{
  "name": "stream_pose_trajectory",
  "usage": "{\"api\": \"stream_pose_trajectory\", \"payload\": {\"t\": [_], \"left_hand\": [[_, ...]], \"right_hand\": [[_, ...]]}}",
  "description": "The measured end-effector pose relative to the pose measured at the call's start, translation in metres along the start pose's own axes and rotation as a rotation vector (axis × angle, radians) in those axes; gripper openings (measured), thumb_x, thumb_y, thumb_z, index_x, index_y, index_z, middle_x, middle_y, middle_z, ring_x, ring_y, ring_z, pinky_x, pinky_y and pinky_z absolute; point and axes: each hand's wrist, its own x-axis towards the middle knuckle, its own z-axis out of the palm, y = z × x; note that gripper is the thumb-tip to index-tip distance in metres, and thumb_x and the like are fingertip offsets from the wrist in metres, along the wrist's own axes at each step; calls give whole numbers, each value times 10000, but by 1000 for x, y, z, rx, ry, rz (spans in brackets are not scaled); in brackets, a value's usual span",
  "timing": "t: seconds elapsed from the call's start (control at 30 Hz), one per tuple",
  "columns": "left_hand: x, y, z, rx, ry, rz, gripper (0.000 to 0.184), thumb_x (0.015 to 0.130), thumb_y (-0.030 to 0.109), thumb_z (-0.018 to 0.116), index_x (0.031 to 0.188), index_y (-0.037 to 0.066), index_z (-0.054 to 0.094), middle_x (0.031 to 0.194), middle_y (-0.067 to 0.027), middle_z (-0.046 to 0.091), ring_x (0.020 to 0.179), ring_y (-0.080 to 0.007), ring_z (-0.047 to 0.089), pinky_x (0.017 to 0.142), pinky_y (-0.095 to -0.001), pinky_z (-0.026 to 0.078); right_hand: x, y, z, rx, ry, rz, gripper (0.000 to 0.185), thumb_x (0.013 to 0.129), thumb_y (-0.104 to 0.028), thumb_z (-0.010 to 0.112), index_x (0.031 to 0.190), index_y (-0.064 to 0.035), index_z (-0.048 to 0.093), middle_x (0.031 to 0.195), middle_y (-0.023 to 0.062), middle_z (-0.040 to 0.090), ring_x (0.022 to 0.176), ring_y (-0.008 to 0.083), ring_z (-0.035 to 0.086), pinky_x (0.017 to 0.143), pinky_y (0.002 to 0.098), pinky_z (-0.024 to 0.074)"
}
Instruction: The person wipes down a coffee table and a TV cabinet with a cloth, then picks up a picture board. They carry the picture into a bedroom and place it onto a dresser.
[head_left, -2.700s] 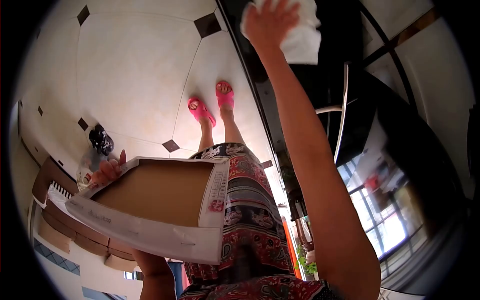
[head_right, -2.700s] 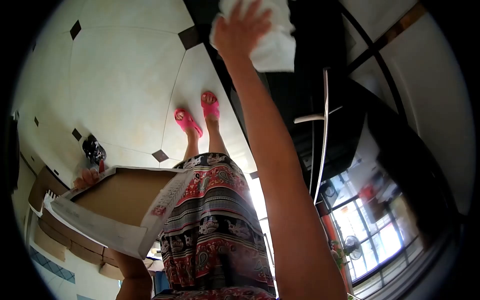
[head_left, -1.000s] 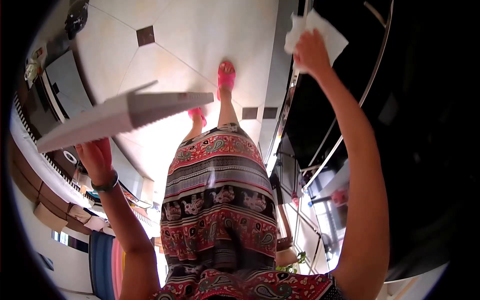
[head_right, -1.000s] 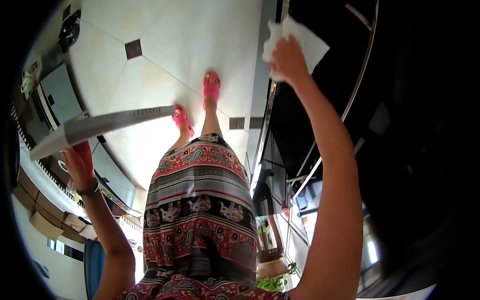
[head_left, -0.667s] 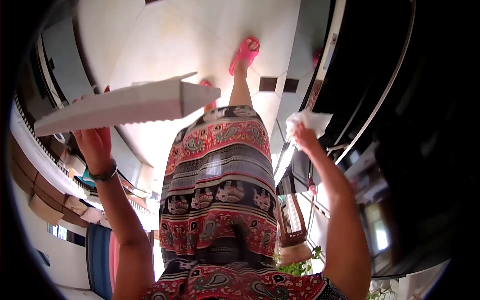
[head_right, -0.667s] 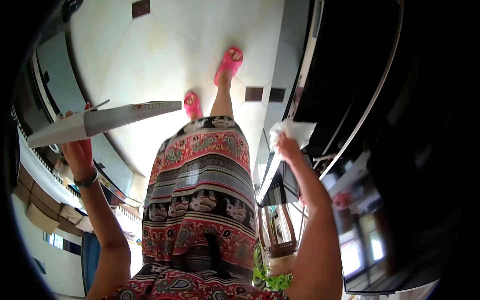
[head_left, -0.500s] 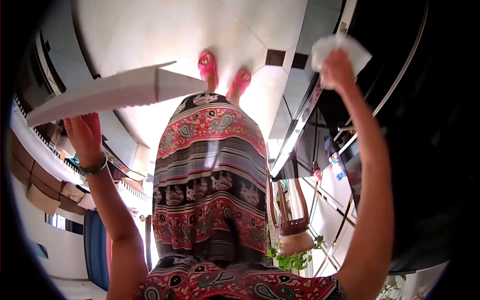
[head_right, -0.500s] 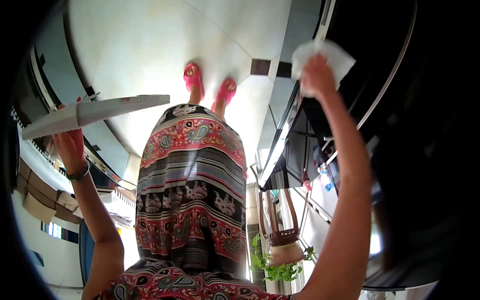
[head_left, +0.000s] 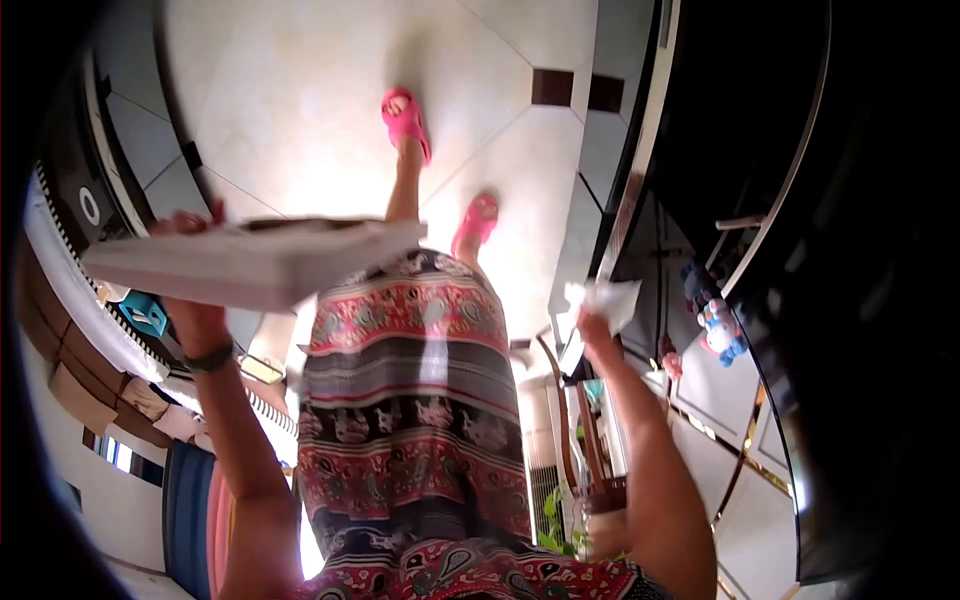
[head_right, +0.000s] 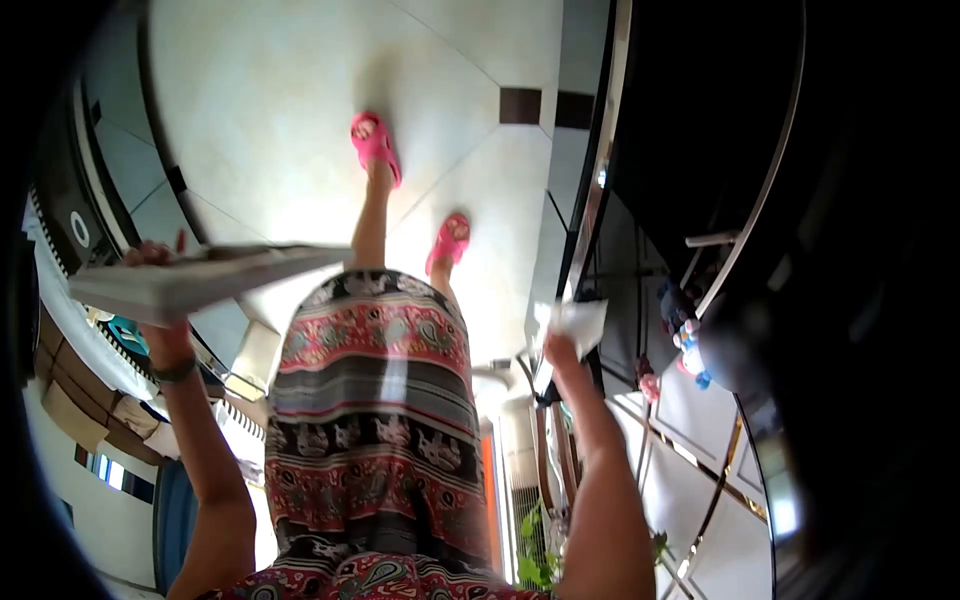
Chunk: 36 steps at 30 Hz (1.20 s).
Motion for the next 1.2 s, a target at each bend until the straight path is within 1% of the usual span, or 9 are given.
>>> {"api": "stream_pose_trajectory", "payload": {"t": [0.07, 0.1, 0.17, 0.4, 0.6, 0.9, 1.0, 1.13, 1.2], "left_hand": [[-18, -12, 24, 128, 18, -11, 217, 963, 265, 560, 1064, 101, 461, 963, -30, 505, 972, -166, 520, 1129, -543, 302], [-29, -18, 18, 447, 32, -13, 152, 966, 201, 548, 1029, 81, 479, 953, -31, 508, 966, -156, 528, 1127, -509, 325], [-50, -28, 25, -122, 131, 3, 129, 987, 134, 524, 1066, 52, 584, 1038, -70, 598, 990, -179, 601, 1084, -449, 402], [-68, 30, 84, -201, 445, -28, 257, 1028, 168, 398, 1128, 21, 584, 976, 16, 600, 832, -46, 511, 735, -201, 426], [15, 112, 118, -484, 530, 32, 275, 1027, 302, 468, 1171, 101, 589, 979, 56, 594, 889, -73, 548, 819, -275, 473], [134, 129, 98, -756, 381, 182, 355, 1011, 398, 457, 1272, 166, 522, 1213, 9, 589, 1108, -168, 543, 976, -453, 423], [187, 189, 94, -845, 367, 206, 304, 1018, 351, 473, 1242, 159, 549, 1149, 13, 600, 1030, -152, 560, 936, -417, 457], [252, 266, 98, -907, 365, 310, 286, 1012, 350, 485, 1229, 177, 558, 1162, 21, 595, 1046, -153, 555, 960, -425, 442], [273, 284, 99, -949, 396, 319, 283, 1015, 344, 480, 1235, 184, 556, 1163, 24, 596, 1049, -155, 559, 968, -419, 437]], "right_hand": [[-77, -29, 68, -281, -249, -299, 234, 881, -330, 583, 869, -127, 699, 919, 93, 697, 835, 242, 662, 842, 427, 486], [-88, -65, 11, -161, -508, -219, 339, 870, -446, 589, 748, -153, 707, 907, 67, 706, 808, 255, 668, 824, 466, 467], [-102, -78, -10, -76, -331, -23, 388, 862, -501, 578, 783, -143, 705, 768, 90, 694, 753, 280, 669, 766, 454, 478], [-13, -16, -192, 276, 221, 381, 655, 915, -578, 430, 876, 23, 689, 808, 281, 659, 814, 451, 649, 695, 530, 496], [88, -23, -433, 1197, 499, 336, 610, 928, -509, 525, 1137, 56, 620, 1005, 179, 684, 902, 315, 665, 763, 412, 515], [274, -94, -522, 1754, 356, -134, 621, 943, -499, 538, 1248, 43, 555, 1109, 99, 651, 947, 232, 629, 817, 356, 496], [370, -92, -607, 1481, 574, -293, 611, 938, -502, 534, 1258, 19, 544, 1107, 123, 655, 879, 243, 635, 773, 378, 510], [276, -263, -843, 515, 589, -290, 524, 888, -536, 575, 889, -24, 683, 678, 111, 646, 639, 165, 592, 635, 318, 491], [251, -329, -907, 450, 544, -539, 383, 880, -405, 634, 1007, -46, 673, 737, 98, 665, 657, 144, 598, 646, 307, 490]]}}
